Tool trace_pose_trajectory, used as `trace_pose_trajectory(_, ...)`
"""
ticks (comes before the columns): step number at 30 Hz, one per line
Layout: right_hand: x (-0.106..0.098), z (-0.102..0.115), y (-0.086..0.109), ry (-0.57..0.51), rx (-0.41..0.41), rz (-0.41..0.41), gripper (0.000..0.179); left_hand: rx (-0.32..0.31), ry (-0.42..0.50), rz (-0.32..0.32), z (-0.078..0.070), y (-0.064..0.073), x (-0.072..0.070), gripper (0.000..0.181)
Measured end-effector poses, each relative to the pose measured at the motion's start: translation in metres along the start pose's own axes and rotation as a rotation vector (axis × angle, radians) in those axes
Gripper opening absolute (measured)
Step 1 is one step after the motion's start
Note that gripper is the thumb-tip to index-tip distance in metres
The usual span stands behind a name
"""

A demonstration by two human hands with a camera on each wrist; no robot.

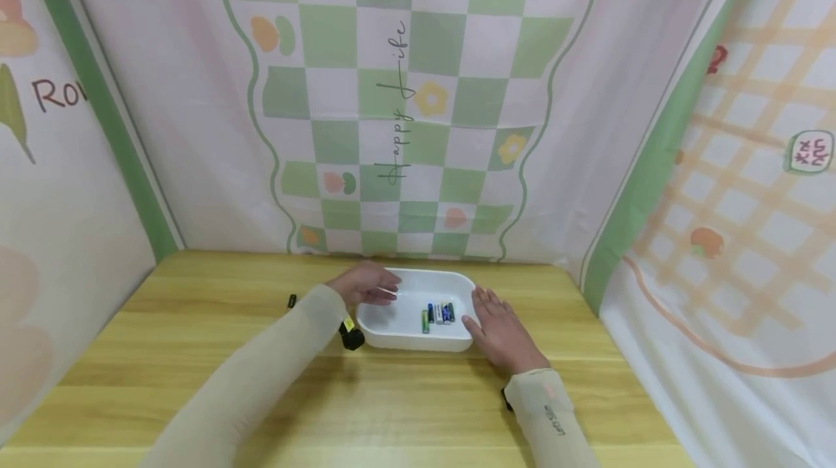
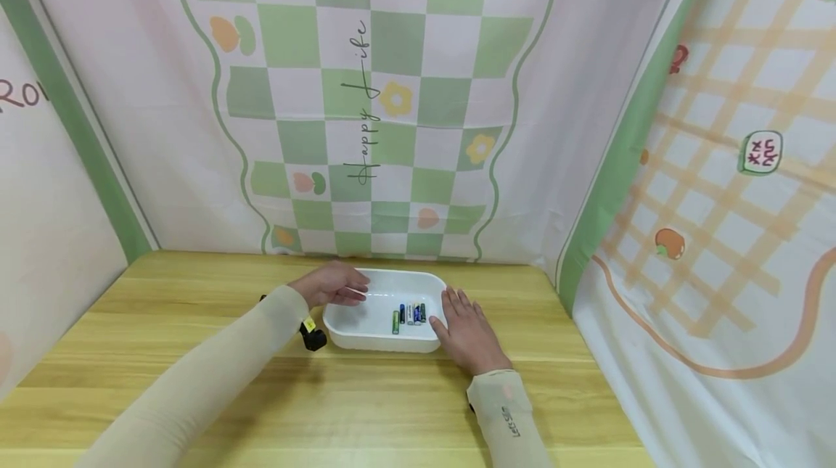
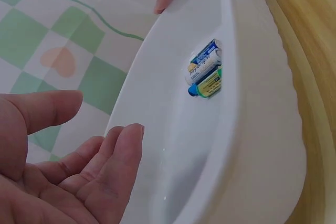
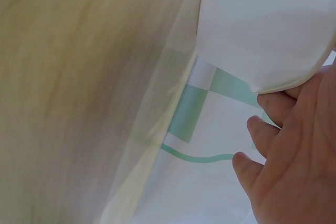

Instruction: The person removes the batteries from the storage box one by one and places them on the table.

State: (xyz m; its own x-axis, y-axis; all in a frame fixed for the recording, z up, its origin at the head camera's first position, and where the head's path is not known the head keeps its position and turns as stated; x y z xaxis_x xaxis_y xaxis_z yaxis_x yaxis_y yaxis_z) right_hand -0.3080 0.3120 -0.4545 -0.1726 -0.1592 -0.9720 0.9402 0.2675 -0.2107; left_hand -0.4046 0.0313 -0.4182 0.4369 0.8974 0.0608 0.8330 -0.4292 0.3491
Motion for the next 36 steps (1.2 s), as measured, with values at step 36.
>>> trace_pose_trajectory(36, 0.0, 0.0, 0.0, -0.013, -0.001, -0.016, 0.068, -0.006, -0.136, -0.103, 0.021, -0.025, 0.044, 0.018)
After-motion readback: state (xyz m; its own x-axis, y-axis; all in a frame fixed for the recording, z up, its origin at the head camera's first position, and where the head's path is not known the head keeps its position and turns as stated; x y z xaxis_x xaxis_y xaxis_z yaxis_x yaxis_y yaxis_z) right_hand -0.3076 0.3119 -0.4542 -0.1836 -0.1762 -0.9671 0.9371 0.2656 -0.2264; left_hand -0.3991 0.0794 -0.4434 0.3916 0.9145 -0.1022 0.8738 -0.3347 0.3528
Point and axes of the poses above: each hand's wrist, its own y-axis away from the middle knuckle, its own x-axis out of the palm, z = x × y, the point moved 1 cm from there along -y, towards the middle knuckle
